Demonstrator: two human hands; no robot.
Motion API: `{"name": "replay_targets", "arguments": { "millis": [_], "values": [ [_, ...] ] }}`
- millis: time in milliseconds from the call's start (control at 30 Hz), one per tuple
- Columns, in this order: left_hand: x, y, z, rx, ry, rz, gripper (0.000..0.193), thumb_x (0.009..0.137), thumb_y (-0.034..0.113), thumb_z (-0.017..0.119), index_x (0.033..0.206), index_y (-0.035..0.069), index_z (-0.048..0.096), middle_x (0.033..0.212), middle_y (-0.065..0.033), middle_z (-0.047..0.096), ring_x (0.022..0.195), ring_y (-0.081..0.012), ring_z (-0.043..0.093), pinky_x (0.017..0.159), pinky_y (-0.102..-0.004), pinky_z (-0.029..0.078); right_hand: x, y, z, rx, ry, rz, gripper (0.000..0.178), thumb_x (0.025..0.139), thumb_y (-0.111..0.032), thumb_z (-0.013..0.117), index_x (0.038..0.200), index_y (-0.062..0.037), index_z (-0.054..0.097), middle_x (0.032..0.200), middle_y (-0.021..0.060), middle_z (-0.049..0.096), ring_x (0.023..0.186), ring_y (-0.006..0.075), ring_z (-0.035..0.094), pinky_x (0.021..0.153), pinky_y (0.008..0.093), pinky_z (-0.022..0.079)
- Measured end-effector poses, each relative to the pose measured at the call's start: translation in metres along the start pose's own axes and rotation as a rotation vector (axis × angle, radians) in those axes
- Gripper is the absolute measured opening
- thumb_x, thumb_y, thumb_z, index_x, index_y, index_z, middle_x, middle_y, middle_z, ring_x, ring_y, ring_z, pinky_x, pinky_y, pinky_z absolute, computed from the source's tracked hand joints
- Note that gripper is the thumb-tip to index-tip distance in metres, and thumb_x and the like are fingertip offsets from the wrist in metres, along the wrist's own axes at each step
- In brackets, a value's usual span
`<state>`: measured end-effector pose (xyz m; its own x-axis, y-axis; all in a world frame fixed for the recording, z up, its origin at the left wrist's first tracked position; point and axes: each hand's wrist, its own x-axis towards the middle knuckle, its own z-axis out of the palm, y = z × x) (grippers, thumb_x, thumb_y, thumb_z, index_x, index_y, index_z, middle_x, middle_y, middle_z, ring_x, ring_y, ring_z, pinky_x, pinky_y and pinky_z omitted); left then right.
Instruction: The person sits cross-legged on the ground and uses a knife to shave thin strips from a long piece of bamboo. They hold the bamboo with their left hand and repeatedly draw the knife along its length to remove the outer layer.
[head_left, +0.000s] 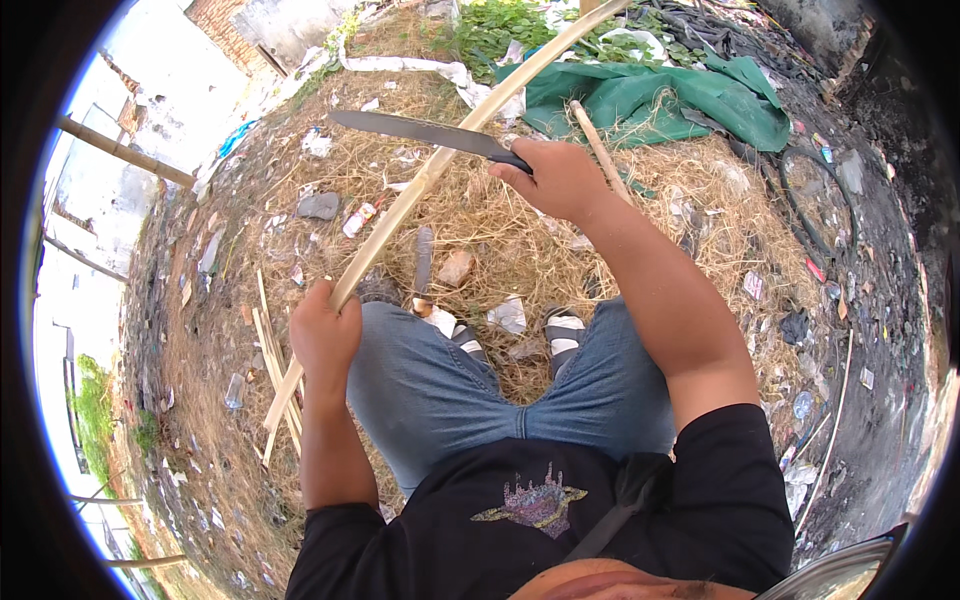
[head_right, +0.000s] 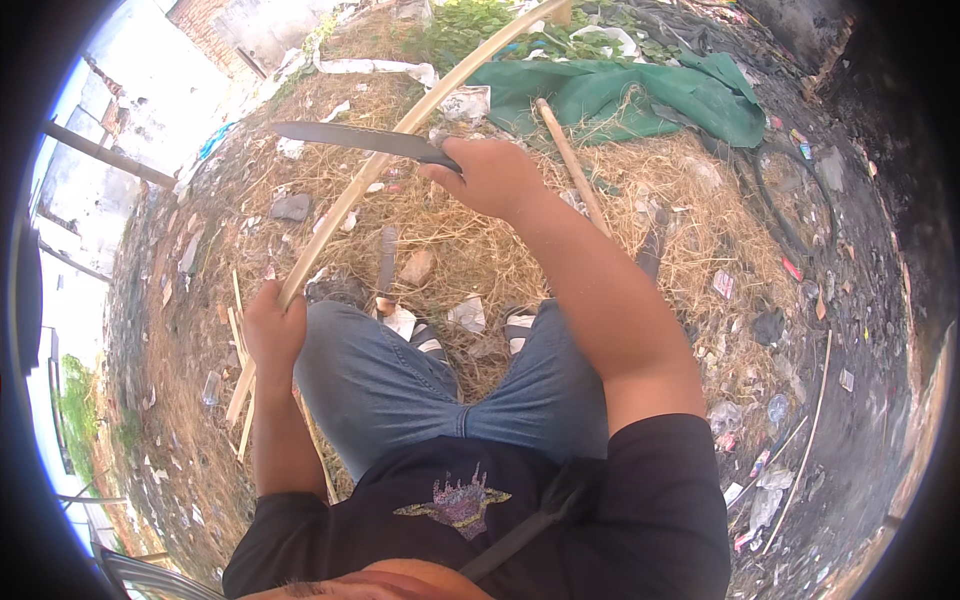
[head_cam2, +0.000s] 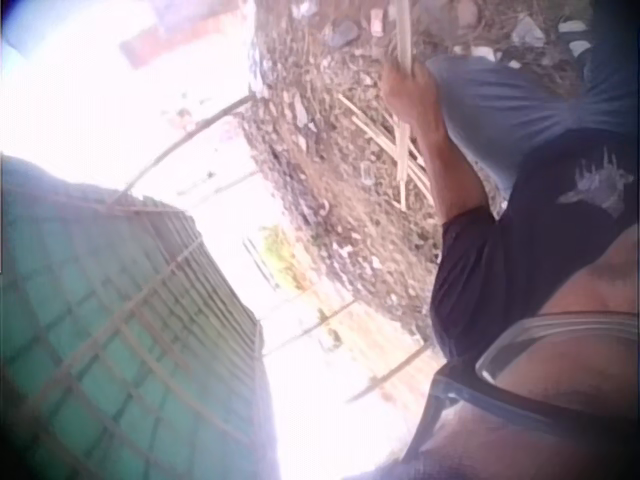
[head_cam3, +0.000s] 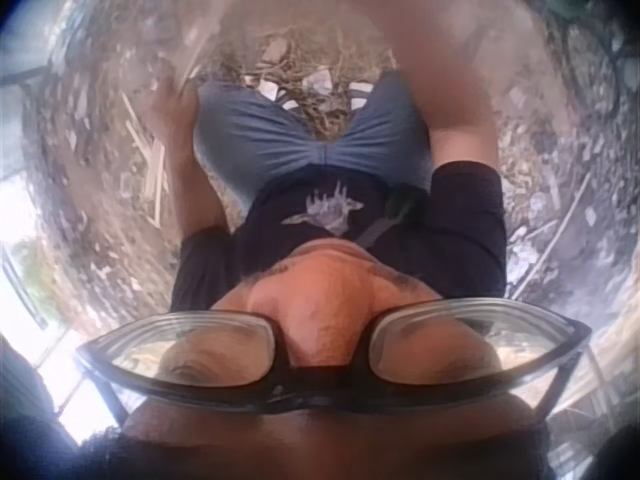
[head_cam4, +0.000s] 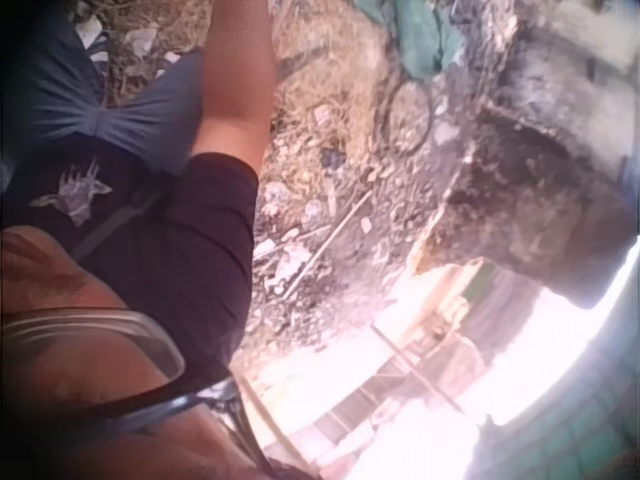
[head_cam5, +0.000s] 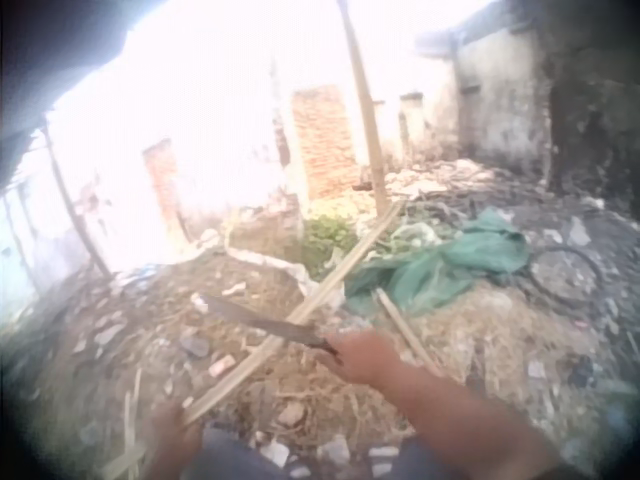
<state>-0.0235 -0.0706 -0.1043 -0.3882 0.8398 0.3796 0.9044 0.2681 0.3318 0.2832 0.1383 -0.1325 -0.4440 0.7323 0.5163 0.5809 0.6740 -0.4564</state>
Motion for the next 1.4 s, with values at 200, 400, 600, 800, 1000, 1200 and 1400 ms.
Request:
{"name": "replay_targets", "arguments": {
  "millis": [200,400,600,800,1000,1200,1400],
  "values": [
    [-0.004,0.001,0.001,-0.002,0.103,0.11,0.014,0.084,0.02,0.07,0.083,0.006,0.067,0.067,-0.0148,0.063,0.062,-0.0351,0.063,0.06,-0.045,0.048,0.002,0.02,-0.015,-0.078,-0.06,0.052,0.048,0.098,-0.056,0.061,0.092,-0.0085,0.064,0.077,0.0152,0.067,0.078,0.038,0.069,0.068,0.05,0.053],
    [-0.007,0.001,-0.005,-0.071,-0.002,-0.03,0.014,0.084,0.019,0.069,0.082,0.006,0.066,0.065,-0.0144,0.062,0.06,-0.035,0.062,0.06,-0.0452,0.047,0.003,-0.016,-0.001,-0.056,-0.104,-0.091,0.053,0.1,-0.061,0.056,0.093,-0.0086,0.066,0.077,0.0178,0.068,0.08,0.0407,0.069,0.071,0.0528,0.053],
    [0.0,0.001,-0.006,0.031,0.032,0.062,0.015,0.084,0.019,0.069,0.081,0.005,0.064,0.064,-0.0143,0.062,0.059,-0.0353,0.061,0.059,-0.0451,0.047,0.002,0.023,-0.003,-0.041,-0.048,0.071,0.046,0.099,-0.053,0.063,0.094,-0.0076,0.064,0.077,0.0177,0.067,0.074,0.0416,0.067,0.065,0.0502,0.052],
    [-0.011,-0.006,-0.006,-0.064,0.026,0.008,0.016,0.084,0.02,0.07,0.081,0.006,0.064,0.065,-0.0151,0.062,0.061,-0.0368,0.062,0.06,-0.0462,0.048,0.001,-0.009,-0.007,-0.116,-0.032,-0.111,0.044,0.098,-0.056,0.063,0.094,-0.0127,0.066,0.082,0.0136,0.07,0.078,0.0365,0.07,0.069,0.0502,0.055],
    [-0.005,-0.01,-0.005,0.01,0.031,0.029,0.016,0.084,0.019,0.069,0.08,0.005,0.062,0.064,-0.0147,0.06,0.059,-0.0358,0.06,0.058,-0.0456,0.046,-0.001,0.009,-0.001,-0.047,-0.01,0.029,0.045,0.098,-0.055,0.063,0.09,-0.0103,0.063,0.078,0.0139,0.068,0.076,0.0383,0.069,0.067,0.0511,0.052],
    [-0.008,0.0,-0.01,-0.069,0.047,0.064,0.016,0.085,0.018,0.068,0.079,0.005,0.061,0.062,-0.0138,0.058,0.057,-0.0319,0.059,0.057,-0.0436,0.045,0.004,0.007,-0.01,-0.163,-0.036,-0.16,0.047,0.095,-0.06,0.063,0.093,-0.0132,0.064,0.075,0.0113,0.069,0.072,0.0345,0.07,0.063,0.0486,0.054],
    [0.002,0.008,-0.01,-0.078,0.022,0.031,0.02,0.088,0.021,0.069,0.081,0.004,0.061,0.061,-0.0137,0.058,0.055,-0.0318,0.058,0.057,-0.0439,0.045,0.006,0.001,0.001,-0.064,0.018,-0.073,0.048,0.095,-0.059,0.064,0.089,-0.0113,0.062,0.073,0.0117,0.066,0.071,0.036,0.069,0.063,0.0486,0.053]
  ]
}}
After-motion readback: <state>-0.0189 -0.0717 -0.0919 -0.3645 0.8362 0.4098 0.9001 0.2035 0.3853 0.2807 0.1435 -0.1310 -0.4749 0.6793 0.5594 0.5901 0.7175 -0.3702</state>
